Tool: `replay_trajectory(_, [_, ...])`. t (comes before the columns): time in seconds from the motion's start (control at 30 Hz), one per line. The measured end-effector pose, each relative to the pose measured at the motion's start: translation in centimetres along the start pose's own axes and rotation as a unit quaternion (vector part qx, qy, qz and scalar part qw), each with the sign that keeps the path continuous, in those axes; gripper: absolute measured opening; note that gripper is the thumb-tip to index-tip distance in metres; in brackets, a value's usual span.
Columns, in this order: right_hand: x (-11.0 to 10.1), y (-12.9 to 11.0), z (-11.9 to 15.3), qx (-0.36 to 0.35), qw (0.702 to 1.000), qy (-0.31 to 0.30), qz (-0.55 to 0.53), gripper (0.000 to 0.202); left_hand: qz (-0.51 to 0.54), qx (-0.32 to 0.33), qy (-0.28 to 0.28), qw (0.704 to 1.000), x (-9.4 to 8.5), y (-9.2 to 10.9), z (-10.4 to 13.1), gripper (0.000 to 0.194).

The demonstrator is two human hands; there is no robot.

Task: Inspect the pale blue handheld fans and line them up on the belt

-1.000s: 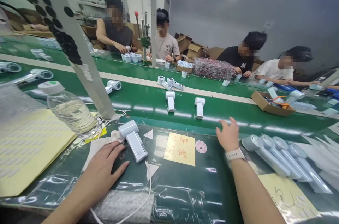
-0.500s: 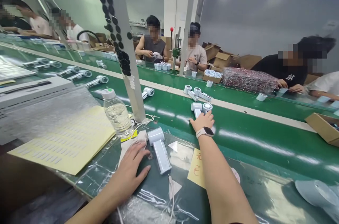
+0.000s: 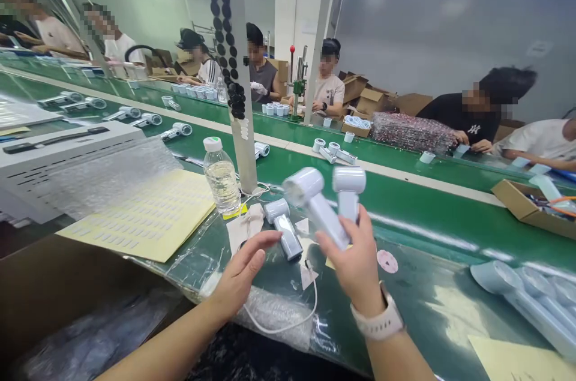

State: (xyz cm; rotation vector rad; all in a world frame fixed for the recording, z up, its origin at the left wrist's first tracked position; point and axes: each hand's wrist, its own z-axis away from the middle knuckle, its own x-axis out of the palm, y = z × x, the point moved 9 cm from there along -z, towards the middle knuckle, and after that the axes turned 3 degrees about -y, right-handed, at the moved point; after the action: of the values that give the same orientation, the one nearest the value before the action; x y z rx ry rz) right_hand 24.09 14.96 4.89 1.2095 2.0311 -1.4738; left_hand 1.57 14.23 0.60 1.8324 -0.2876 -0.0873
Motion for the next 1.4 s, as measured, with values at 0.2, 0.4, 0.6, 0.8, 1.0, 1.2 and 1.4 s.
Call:
replay_trajectory(0.2, [1.6, -8.4, 8.3, -0.176, 0.981, -0.076, -0.015, 0.041, 0.416, -0.172, 0.021, 0.893, 5.3, -0.8, 2.6, 0.057])
replay_trajectory(0.4, [3.6, -8.9, 11.0, -0.109, 0.974, -0.173, -0.095, 0.038, 0.454, -0.186, 0.061, 0.869, 2.3, -1.6, 3.6, 0.046])
replay_trajectory(0.6, [5.2, -7.3, 10.3, -0.044, 0.927, -0.260, -0.267, 0.039, 0.391, -0.206, -0.007, 0.897, 0.1, -1.1, 3.8, 0.044])
replay_trajectory(0.8, [5.9, -0.8, 5.4, 0.053, 0.980, -0.142, -0.127, 0.017, 0.391, -0.191, -0.042, 0.899, 0.6, -1.6, 4.2, 0.043])
replay_trajectory(1.0, [6.9, -3.2, 9.7, 0.045, 0.947, -0.242, -0.204, 0.017, 0.409, -0.165, -0.022, 0.897, 0.6, -0.6, 3.5, 0.050])
replay_trajectory(1.2, [8.2, -6.6, 14.9, 0.117, 0.805, -0.403, -0.420, 0.026, 0.399, -0.126, 0.022, 0.908, 0.2, 0.3, 2.6, 0.065])
replay_trajectory(1.4, [8.1, -8.1, 14.9, 0.088, 0.839, -0.346, -0.410, 0.040, 0.377, -0.088, 0.020, 0.922, 0.8, 1.2, 2.5, 0.066])
